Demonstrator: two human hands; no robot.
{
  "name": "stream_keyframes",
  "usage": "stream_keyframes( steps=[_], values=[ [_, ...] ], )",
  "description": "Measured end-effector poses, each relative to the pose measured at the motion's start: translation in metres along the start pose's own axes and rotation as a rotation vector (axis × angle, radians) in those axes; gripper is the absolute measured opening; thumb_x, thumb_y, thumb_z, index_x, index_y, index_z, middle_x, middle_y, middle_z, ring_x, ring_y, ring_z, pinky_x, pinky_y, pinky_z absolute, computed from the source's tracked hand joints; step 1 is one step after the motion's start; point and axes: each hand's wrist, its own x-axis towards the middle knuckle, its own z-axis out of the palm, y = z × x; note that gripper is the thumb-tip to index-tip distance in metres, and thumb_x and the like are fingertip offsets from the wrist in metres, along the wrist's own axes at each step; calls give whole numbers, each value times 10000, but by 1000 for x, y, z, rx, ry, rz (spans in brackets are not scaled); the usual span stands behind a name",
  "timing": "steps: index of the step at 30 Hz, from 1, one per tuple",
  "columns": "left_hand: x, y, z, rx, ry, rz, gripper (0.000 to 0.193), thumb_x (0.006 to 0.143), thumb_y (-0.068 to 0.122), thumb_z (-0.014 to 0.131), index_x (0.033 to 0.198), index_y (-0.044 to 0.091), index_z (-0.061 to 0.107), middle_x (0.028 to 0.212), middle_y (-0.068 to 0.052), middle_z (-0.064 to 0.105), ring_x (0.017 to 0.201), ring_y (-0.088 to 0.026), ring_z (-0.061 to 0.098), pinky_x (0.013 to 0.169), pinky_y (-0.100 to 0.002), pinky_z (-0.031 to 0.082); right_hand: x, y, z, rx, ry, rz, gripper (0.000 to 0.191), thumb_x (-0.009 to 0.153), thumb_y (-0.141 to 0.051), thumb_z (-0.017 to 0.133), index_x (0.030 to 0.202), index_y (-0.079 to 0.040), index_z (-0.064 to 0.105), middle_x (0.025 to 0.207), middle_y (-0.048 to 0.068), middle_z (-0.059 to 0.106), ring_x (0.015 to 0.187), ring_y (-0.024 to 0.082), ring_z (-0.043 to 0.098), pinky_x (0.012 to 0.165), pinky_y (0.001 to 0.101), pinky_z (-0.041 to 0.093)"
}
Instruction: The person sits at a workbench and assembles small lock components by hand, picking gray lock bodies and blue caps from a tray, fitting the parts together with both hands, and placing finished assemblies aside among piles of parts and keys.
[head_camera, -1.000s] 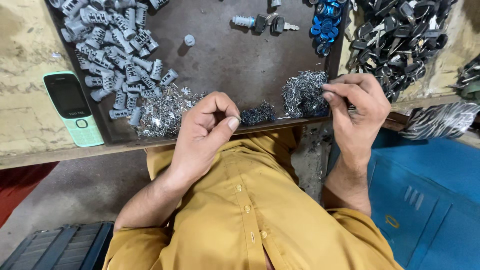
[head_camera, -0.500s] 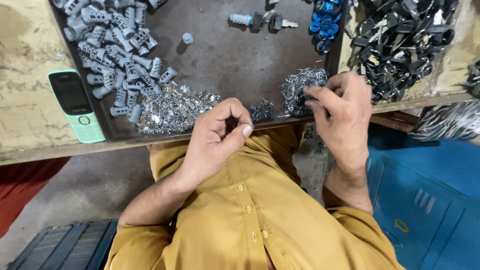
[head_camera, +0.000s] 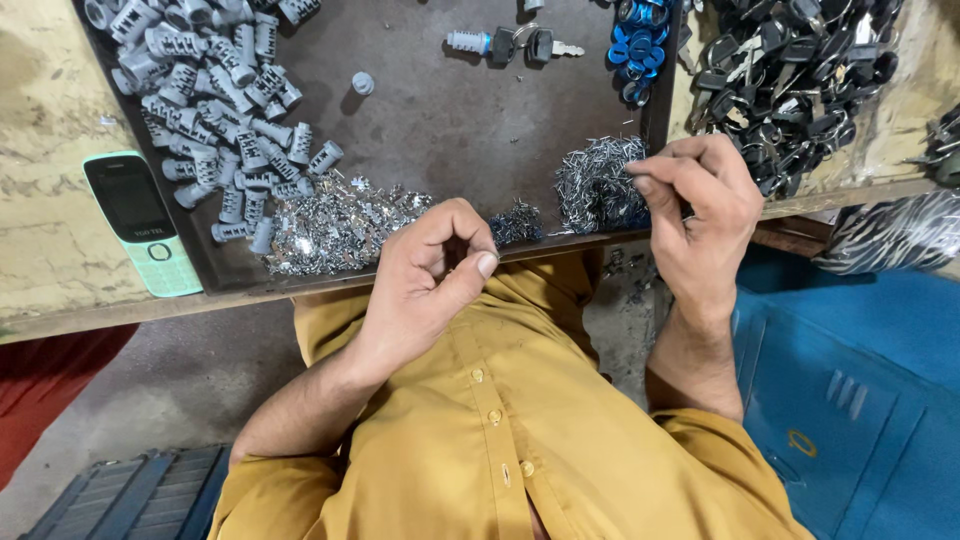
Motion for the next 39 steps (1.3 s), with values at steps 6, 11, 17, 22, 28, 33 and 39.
stream_keyframes(
  steps=[6,11,17,22,28,33,39],
  values=[
    [1,0,7,-44,-9,49,74,1026,30,619,983,38,559,923,37,530,818,-41,454,720,-213,400,-6,-30,19,230,80,95,60,1105,18,513,1059,2,547,925,110,580,747,200,524,707,300,424],
    [0,1,14,-521,81,-211,42,1046,91,608,1012,71,593,867,61,529,723,-24,436,629,-196,350,-18,-75,53,369,-54,-164,82,1045,-45,570,1087,-16,506,1010,167,593,836,238,567,773,324,478],
    [-8,2,9,-640,110,-203,71,1076,155,610,1036,99,592,870,78,527,715,-4,430,600,-175,316,-15,-83,75,284,38,-212,154,1019,-67,679,1066,-24,539,985,157,639,769,205,573,639,285,455],
    [-11,-3,8,-678,111,-198,68,1079,152,602,1050,94,582,860,75,520,705,-3,421,580,-175,309,-19,-82,79,229,49,-205,154,1026,-104,689,1058,-44,551,984,134,647,743,187,592,627,282,468],
    [-11,-4,6,-707,78,-174,59,1084,135,596,1088,81,571,874,65,510,725,-14,431,609,-191,340,-18,-84,81,216,65,-186,152,1026,-122,685,1047,-49,553,986,126,650,750,186,606,635,284,482],
    [-10,-4,5,-709,72,-161,71,1087,144,598,1086,80,567,883,62,517,736,-14,442,624,-192,357,-16,-88,80,195,62,-195,141,1037,-116,681,1055,-46,560,998,119,650,768,199,619,662,287,496],
    [-11,-2,-3,-573,95,-106,53,1071,109,599,1057,76,559,891,71,499,746,-4,432,639,-195,371,-9,-92,78,175,20,-269,207,937,5,772,1041,-39,598,981,123,681,768,199,629,653,283,486]
  ],
)
